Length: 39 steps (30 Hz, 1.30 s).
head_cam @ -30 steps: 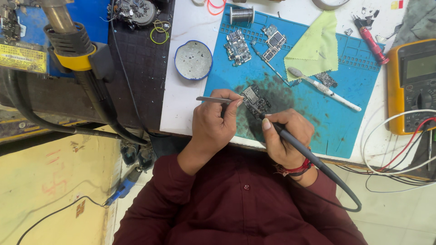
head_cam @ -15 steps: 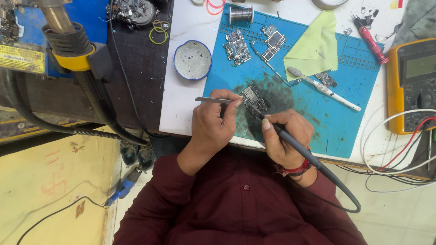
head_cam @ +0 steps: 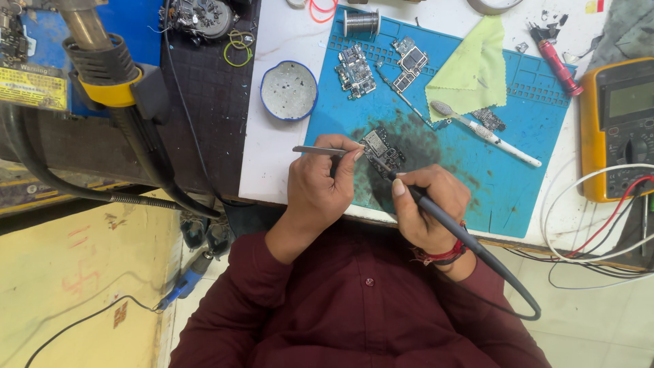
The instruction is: The person uses a soldering iron and tweezers to reflow solder joints on a small circuit board. They repeatedly touch the iron to specific points while holding the board steady, then briefly inspect the work before continuing.
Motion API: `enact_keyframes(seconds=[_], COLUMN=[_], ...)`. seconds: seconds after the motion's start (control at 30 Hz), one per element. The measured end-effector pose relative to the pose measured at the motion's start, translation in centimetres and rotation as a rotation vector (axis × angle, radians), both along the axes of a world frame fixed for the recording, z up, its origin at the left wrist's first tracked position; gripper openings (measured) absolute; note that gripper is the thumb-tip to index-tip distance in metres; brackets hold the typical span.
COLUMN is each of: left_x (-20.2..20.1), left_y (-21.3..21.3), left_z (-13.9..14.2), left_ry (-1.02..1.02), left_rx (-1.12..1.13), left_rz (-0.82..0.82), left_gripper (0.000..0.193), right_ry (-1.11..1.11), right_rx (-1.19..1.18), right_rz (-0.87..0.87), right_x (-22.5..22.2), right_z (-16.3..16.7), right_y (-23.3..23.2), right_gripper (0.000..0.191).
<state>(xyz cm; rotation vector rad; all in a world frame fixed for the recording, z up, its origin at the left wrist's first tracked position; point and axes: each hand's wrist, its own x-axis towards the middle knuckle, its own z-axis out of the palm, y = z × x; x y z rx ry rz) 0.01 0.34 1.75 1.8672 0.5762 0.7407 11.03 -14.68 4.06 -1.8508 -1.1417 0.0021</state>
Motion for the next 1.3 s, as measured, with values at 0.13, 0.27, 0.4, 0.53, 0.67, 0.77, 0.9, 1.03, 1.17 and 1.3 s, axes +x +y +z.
enact_keyframes(seconds=[0.13, 0.27, 0.4, 0.53, 0.67, 0.77, 0.9, 1.03, 1.17, 1.3], left_x=[-0.01, 0.02, 0.00, 0.02, 0.02, 0.04, 0.04, 0.00, -0.01, 0.02], left_y=[0.00, 0.01, 0.00, 0.02, 0.00, -0.03, -0.02, -0.01, 0.02, 0.02], left_z=[0.05, 0.10, 0.11, 0.08, 0.06, 0.05, 0.03, 0.04, 0.05, 0.07], left_ry=[0.007, -0.008, 0.001, -0.011, -0.014, -0.014, -0.011, -0.011, -0.014, -0.013], left_rx=[-0.008, 0.007, -0.006, 0.005, -0.003, -0.007, -0.002, -0.004, -0.008, -0.007], left_rz=[0.003, 0.001, 0.000, -0.002, -0.001, -0.002, -0.001, 0.000, -0.006, -0.005], left_gripper=[0.007, 0.007, 0.007, 0.007, 0.007, 0.007, 0.007, 0.007, 0.007, 0.006], right_ry=[0.007, 0.005, -0.004, 0.007, 0.000, -0.005, 0.001, -0.009, -0.007, -0.013], right_rx=[0.005, 0.009, 0.004, 0.007, 0.003, 0.002, 0.012, 0.000, 0.004, -0.006], right_rz=[0.000, -0.004, -0.007, -0.003, 0.001, 0.007, 0.007, 0.004, 0.003, 0.012], right_x=[-0.04, -0.04, -0.06, -0.03, 0.02, 0.02, 0.03, 0.00, 0.00, -0.02], right_z=[-0.04, -0.10, -0.12, -0.08, -0.05, -0.03, -0.05, -0.03, 0.01, 0.08], right_y=[-0.01, -0.01, 0.00, 0.01, 0.03, -0.01, 0.02, 0.01, 0.03, 0.04], right_gripper=[0.009, 0.010, 0.009, 0.010, 0.010, 0.010, 0.010, 0.009, 0.009, 0.009])
